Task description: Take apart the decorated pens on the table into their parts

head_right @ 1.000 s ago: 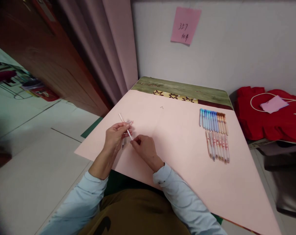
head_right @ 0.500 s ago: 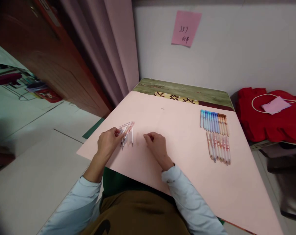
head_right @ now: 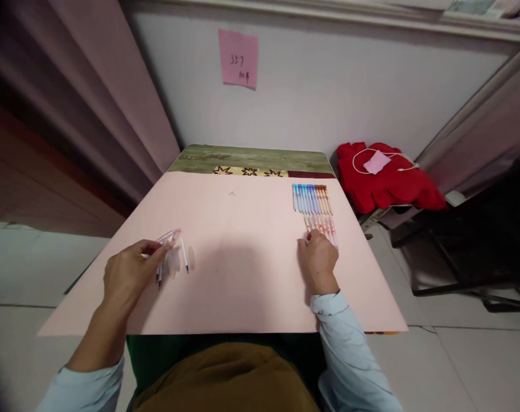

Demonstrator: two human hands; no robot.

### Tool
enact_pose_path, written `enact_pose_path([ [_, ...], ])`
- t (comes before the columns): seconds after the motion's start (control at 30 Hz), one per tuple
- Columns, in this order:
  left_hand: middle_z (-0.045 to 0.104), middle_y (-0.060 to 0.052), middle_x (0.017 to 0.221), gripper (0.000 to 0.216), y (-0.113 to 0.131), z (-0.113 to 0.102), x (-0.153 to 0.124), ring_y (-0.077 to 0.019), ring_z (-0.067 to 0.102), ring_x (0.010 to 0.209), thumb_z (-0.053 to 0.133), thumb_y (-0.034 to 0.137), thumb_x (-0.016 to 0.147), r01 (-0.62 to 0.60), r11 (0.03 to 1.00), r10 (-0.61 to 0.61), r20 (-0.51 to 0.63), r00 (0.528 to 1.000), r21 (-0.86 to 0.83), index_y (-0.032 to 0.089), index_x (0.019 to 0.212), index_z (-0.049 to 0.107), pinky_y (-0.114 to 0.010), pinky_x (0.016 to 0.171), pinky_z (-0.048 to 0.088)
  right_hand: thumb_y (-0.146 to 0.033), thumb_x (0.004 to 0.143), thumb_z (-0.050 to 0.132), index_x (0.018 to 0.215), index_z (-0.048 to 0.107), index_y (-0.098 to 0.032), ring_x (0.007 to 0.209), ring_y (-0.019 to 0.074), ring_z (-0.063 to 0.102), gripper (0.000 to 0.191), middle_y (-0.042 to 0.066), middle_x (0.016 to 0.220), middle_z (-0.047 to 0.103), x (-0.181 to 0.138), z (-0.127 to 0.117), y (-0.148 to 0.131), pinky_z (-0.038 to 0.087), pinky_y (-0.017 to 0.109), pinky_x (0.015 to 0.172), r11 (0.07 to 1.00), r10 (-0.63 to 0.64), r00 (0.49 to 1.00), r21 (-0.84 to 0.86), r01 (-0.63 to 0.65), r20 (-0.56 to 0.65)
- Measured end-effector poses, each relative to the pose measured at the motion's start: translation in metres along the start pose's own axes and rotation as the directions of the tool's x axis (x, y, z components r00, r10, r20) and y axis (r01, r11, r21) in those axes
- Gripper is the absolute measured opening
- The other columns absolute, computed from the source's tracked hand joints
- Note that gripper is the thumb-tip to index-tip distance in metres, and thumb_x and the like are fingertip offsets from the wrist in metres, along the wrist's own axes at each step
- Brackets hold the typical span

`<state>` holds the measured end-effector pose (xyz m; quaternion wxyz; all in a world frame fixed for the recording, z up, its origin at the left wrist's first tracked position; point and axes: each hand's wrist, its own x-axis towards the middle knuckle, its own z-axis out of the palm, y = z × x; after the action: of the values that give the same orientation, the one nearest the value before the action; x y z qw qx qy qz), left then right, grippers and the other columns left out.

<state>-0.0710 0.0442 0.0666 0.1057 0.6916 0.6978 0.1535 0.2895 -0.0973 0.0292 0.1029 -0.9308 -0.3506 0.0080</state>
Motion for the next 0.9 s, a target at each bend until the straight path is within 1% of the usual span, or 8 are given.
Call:
enact_pose_path([
  [0.3,0.068,-0.003,0.071,0.031,0.023,-0.002,-0.007,-0.0235,0.06,0.069,0.057,0.054,0.082,-0.048,0.998,0.049,0.021,0.999,-0.047,0.025,0.082,0.07,-0.03,0.062,0.036,-0.041,0.088,0.061,0.101,0.068,-0.015,0.091,0.0323,0.069,0.03,0.016,0.097,0.073,0.015,-0.007,0.012,0.045,0.036,0.071,0.996,0.065,0.996,-0.056,-0.062,0.064],
  [0.43,0.066,-0.002,0.064,0.028,0.033,0.005,-0.012,-0.021,0.059,0.065,0.063,0.05,0.078,-0.113,0.973,0.125,0.047,0.991,-0.203,0.023,0.076,0.071,-0.03,0.063,0.038,-0.034,0.09,0.054,0.095,0.071,-0.012,0.089,0.0331,0.069,0.028,0.019,0.091,0.073,0.014,-0.015,0.01,0.045,0.038,0.073,0.998,0.048,0.998,-0.048,-0.046,0.05],
  [0.53,0.068,-0.002,0.067,0.025,0.053,0.018,-0.024,-0.0188,0.058,0.065,0.069,0.046,0.074,-0.109,0.863,0.194,0.124,0.973,-0.494,0.021,0.075,0.072,-0.029,0.064,0.04,-0.037,0.086,0.058,0.088,0.072,-0.016,0.086,0.0311,0.069,0.025,0.015,0.085,0.073,0.0,-0.025,-0.004,0.045,0.038,0.074,0.986,0.005,1.0,0.164,-0.006,0.006],
  [0.6,0.072,-0.006,0.078,0.028,0.07,0.028,-0.036,-0.0179,0.059,0.067,0.07,0.047,0.074,0.044,0.676,0.235,0.271,0.934,-0.736,0.019,0.081,0.073,-0.028,0.062,0.042,-0.042,0.083,0.062,0.084,0.071,-0.019,0.079,0.0266,0.068,0.024,0.01,0.08,0.073,-0.017,-0.028,-0.023,0.046,0.035,0.071,0.86,-0.098,0.993,0.507,0.051,0.068],
  [0.67,0.075,-0.011,0.097,0.036,0.086,0.037,-0.048,-0.0193,0.064,0.079,0.07,0.047,0.077,0.261,0.429,0.32,0.416,0.851,-0.865,0.017,0.096,0.074,-0.029,0.068,0.046,-0.048,0.082,0.062,0.082,0.067,-0.019,0.068,0.021,0.066,0.029,0.007,0.076,0.072,-0.039,-0.028,-0.046,0.046,0.031,0.064,0.518,-0.325,0.91,0.854,-0.056,0.257],
  [0.73,0.073,-0.014,0.107,0.041,0.096,0.042,-0.056,-0.0211,0.066,0.087,0.072,0.047,0.079,0.435,0.193,0.42,0.475,0.773,-0.879,0.016,0.106,0.073,-0.032,0.076,0.049,-0.052,0.082,0.065,0.088,0.065,-0.019,0.062,0.0169,0.064,0.034,0.006,0.077,0.071,-0.061,-0.024,-0.068,0.046,0.029,0.06,0.229,-0.549,0.734,0.917,-0.327,0.399],
  [0.8,0.074,-0.014,0.105,0.037,0.097,0.044,-0.059,-0.0202,0.067,0.083,0.074,0.041,0.078,0.51,0.06,0.438,0.482,0.759,-0.858,0.015,0.104,0.074,-0.033,0.077,0.05,-0.051,0.08,0.07,0.093,0.065,-0.018,0.057,0.0121,0.059,0.036,0.002,0.074,0.068,-0.077,-0.019,-0.085,0.043,0.025,0.057,0.082,-0.666,0.593,0.834,-0.546,0.453],
  [0.9,0.075,-0.012,0.097,0.028,0.088,0.039,-0.059,-0.0181,0.068,0.079,0.076,0.033,0.078,0.53,-0.021,0.41,0.476,0.778,-0.848,0.014,0.098,0.075,-0.031,0.078,0.05,-0.046,0.079,0.074,0.089,0.065,-0.018,0.052,0.0075,0.051,0.032,-0.002,0.069,0.06,-0.088,-0.014,-0.1,0.039,0.022,0.052,-0.017,-0.746,0.462,0.681,-0.732,0.479],
])
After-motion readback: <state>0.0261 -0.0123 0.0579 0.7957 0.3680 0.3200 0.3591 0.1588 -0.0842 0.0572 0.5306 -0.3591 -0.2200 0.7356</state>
